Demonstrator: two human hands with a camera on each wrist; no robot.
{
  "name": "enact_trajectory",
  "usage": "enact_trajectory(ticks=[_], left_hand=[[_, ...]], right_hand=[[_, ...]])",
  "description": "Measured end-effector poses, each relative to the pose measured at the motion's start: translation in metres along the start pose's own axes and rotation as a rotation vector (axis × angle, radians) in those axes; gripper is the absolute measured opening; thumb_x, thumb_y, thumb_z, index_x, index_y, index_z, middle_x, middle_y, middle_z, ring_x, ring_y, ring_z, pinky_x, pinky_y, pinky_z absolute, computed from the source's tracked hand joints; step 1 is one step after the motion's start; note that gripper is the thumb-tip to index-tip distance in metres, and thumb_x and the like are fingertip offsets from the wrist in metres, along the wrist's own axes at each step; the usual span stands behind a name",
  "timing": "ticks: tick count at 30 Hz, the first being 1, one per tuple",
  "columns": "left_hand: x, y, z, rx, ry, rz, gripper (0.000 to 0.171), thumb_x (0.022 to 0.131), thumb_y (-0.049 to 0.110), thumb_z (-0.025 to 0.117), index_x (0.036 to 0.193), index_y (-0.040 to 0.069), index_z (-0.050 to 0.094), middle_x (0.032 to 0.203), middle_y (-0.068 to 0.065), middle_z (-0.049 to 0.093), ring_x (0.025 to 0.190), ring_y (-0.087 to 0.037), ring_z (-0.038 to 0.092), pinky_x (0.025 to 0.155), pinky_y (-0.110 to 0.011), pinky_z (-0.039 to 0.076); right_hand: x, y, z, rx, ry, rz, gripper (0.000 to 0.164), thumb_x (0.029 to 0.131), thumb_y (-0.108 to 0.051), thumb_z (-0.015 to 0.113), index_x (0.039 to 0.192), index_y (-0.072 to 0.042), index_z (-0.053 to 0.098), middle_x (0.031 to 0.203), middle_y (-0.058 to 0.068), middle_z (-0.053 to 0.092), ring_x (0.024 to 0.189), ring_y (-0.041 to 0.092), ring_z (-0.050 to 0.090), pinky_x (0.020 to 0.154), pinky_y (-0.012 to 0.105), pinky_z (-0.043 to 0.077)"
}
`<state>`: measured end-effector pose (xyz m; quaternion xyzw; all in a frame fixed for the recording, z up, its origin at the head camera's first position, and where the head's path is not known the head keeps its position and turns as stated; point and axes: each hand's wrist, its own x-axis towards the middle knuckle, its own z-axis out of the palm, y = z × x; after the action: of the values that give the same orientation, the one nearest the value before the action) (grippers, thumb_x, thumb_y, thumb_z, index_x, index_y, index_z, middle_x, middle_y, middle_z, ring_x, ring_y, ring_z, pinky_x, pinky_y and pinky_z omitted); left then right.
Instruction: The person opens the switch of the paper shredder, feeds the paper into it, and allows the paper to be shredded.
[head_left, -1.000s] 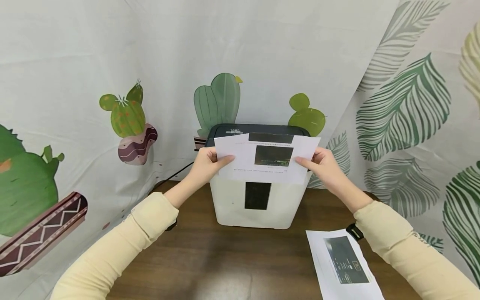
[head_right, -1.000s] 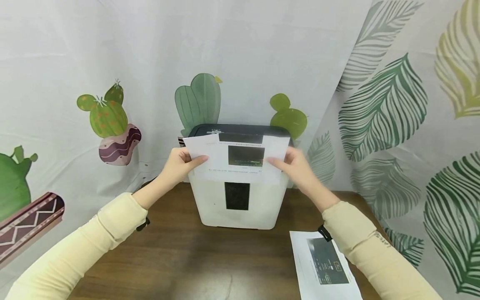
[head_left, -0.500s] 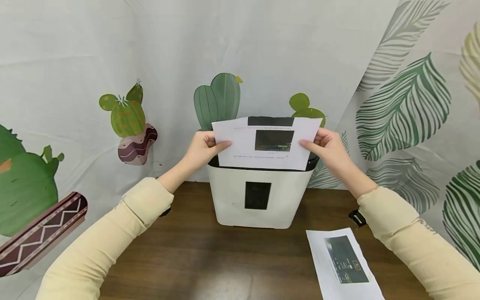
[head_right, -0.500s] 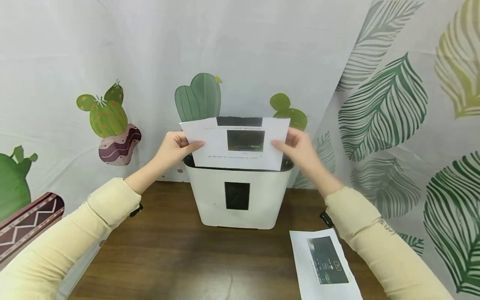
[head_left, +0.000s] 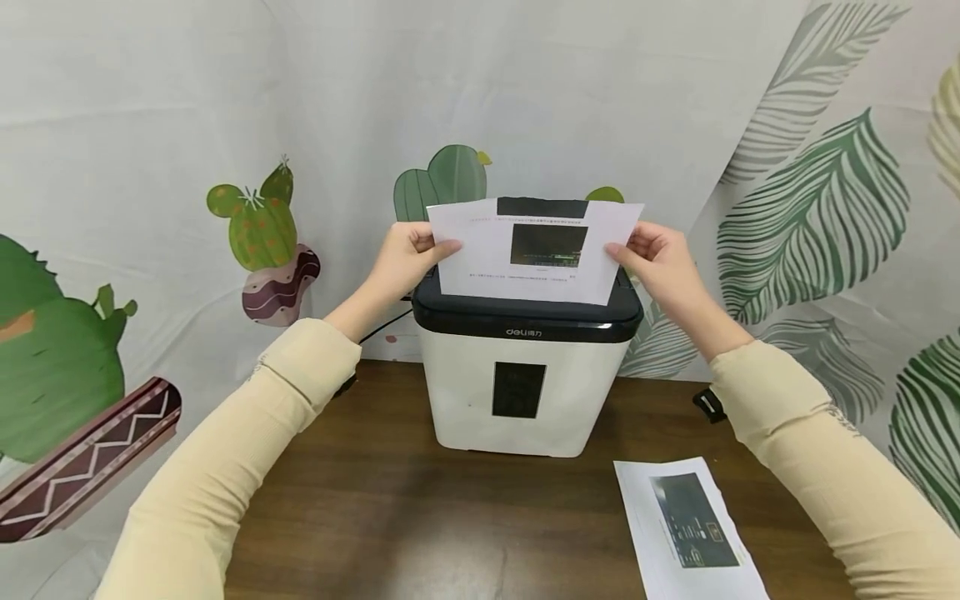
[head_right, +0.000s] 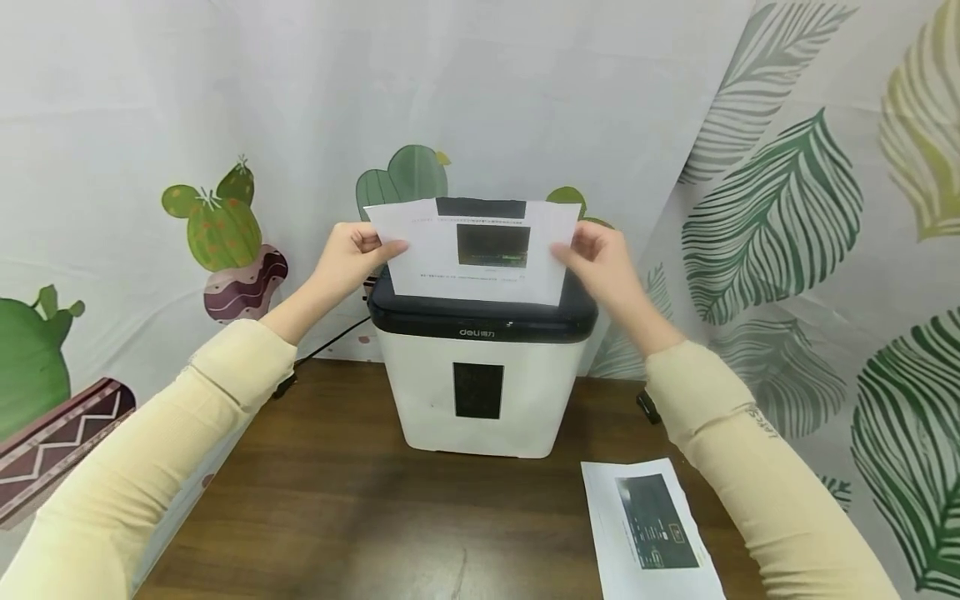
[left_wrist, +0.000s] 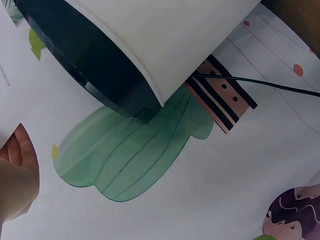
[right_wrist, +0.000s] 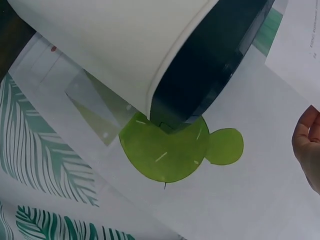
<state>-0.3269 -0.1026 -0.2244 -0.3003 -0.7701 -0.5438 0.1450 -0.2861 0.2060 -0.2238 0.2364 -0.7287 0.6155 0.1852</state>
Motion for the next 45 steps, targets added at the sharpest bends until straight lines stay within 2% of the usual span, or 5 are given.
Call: enact_trajectory(ticks=[10,24,30,41,45], left_hand=[[0.018,-0.011,0.001,0.023,0.034,-0.008,0.023,0.082,0.009,0.06,0.1,-0.006,0.062,0.099,-0.021,0.064,0.081,-0.006,0.063,0.072,-0.023,0.049],[0.023,-0.027,0.001,0.073,-0.021,-0.071,0.022,0.082,0.008,0.06,0.099,-0.005,0.063,0.098,-0.021,0.064,0.08,-0.007,0.062,0.073,-0.024,0.047],[0.021,-0.033,0.002,0.09,-0.044,-0.084,0.023,0.084,0.011,0.058,0.102,-0.003,0.062,0.101,-0.02,0.064,0.09,-0.02,0.063,0.077,-0.029,0.048],[0.02,-0.034,0.009,0.164,-0.053,-0.084,0.023,0.084,0.015,0.06,0.099,-0.001,0.064,0.096,-0.018,0.066,0.083,-0.017,0.062,0.07,-0.023,0.045],[0.02,-0.036,0.011,0.126,-0.033,-0.082,0.023,0.083,0.013,0.06,0.101,-0.002,0.063,0.097,-0.019,0.065,0.083,-0.017,0.063,0.07,-0.022,0.047]], right_hand=[[0.019,0.013,0.0,-0.295,0.039,-0.017,0.018,0.083,-0.005,0.058,0.096,0.007,0.06,0.072,-0.021,0.059,0.067,-0.002,0.056,0.065,0.009,0.044],[0.023,0.031,-0.001,-0.426,0.038,-0.05,0.017,0.084,-0.009,0.058,0.079,0.008,0.057,0.065,-0.016,0.054,0.059,0.004,0.052,0.058,0.014,0.039],[0.022,0.035,-0.001,-0.446,0.029,-0.032,0.017,0.084,-0.009,0.058,0.08,0.007,0.058,0.063,-0.012,0.056,0.056,-0.001,0.049,0.056,0.014,0.038],[0.018,0.036,-0.002,-0.423,0.013,0.0,0.016,0.085,-0.006,0.056,0.084,0.009,0.059,0.065,-0.013,0.056,0.059,0.002,0.052,0.058,0.011,0.041],[0.014,0.03,0.003,-0.434,0.0,0.018,0.014,0.084,-0.002,0.055,0.084,0.011,0.059,0.067,-0.003,0.059,0.057,-0.002,0.05,0.056,0.011,0.04]])
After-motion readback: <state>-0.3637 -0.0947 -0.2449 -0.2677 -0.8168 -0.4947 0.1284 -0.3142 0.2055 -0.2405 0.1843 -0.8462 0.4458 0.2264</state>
